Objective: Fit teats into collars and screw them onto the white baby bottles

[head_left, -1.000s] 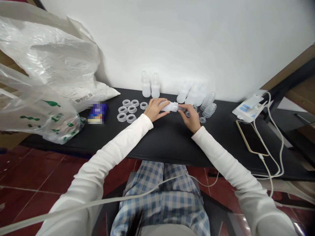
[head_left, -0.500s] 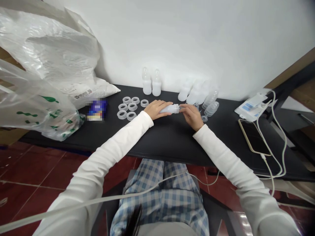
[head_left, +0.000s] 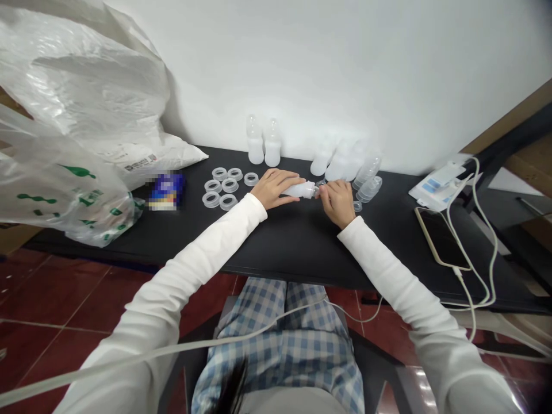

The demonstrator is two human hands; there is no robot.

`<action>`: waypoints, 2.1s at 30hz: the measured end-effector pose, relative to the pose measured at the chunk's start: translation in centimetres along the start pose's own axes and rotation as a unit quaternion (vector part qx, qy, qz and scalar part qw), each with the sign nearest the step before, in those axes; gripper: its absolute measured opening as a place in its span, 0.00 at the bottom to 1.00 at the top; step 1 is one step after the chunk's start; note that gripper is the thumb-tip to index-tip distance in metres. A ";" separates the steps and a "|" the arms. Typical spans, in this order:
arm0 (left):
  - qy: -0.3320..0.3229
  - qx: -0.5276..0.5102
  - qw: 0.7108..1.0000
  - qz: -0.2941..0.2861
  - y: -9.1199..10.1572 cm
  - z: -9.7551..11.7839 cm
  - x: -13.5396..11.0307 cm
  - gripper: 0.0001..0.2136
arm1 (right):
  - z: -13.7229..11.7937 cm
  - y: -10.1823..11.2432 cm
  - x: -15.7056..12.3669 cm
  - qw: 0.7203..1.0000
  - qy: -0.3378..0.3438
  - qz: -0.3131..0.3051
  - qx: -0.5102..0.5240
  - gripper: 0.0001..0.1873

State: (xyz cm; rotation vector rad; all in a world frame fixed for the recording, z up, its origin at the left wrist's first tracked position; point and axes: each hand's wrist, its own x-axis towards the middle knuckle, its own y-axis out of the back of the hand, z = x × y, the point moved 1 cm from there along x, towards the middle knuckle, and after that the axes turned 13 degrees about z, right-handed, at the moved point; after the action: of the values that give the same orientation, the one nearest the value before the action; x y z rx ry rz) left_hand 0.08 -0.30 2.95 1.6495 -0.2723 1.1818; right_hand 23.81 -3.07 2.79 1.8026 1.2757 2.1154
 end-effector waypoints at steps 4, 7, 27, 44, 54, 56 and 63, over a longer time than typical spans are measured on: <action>0.018 -0.001 1.000 -0.001 0.0 -0.1 -0.1 0.25 | -0.5 0.6 0.2 1.000 0.005 0.000 -0.013 0.27; 0.026 0.000 1.000 -0.001 0.0 -0.1 -0.1 0.27 | -0.6 0.6 0.2 0.999 0.041 -0.019 -0.010 0.26; 0.031 0.011 0.999 -0.033 -1.9 0.5 -1.1 0.06 | -2.5 -0.7 0.0 0.752 -0.358 -0.141 0.535 0.30; 0.061 0.037 0.997 0.026 -0.9 0.2 -0.4 0.23 | 1.5 2.3 2.1 0.945 -0.226 0.025 0.234 0.31; 0.072 0.032 0.996 0.028 -1.0 0.5 -0.3 0.22 | 9.5 1.8 0.8 0.952 -0.247 0.158 -0.093 0.20; 0.069 0.029 0.997 0.025 -1.0 0.6 -0.3 0.21 | 9.9 1.9 0.7 0.949 -0.257 0.159 -0.094 0.18; 0.083 0.030 0.996 0.029 -0.9 0.6 -0.3 0.22 | 8.0 2.6 1.0 0.944 -0.200 0.256 -0.053 0.21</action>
State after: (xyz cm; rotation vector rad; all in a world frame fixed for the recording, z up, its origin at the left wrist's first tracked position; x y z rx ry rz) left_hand 0.84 -0.47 2.23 1.5931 -0.1812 1.3748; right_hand 31.40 -0.01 4.91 2.5475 0.6293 1.8088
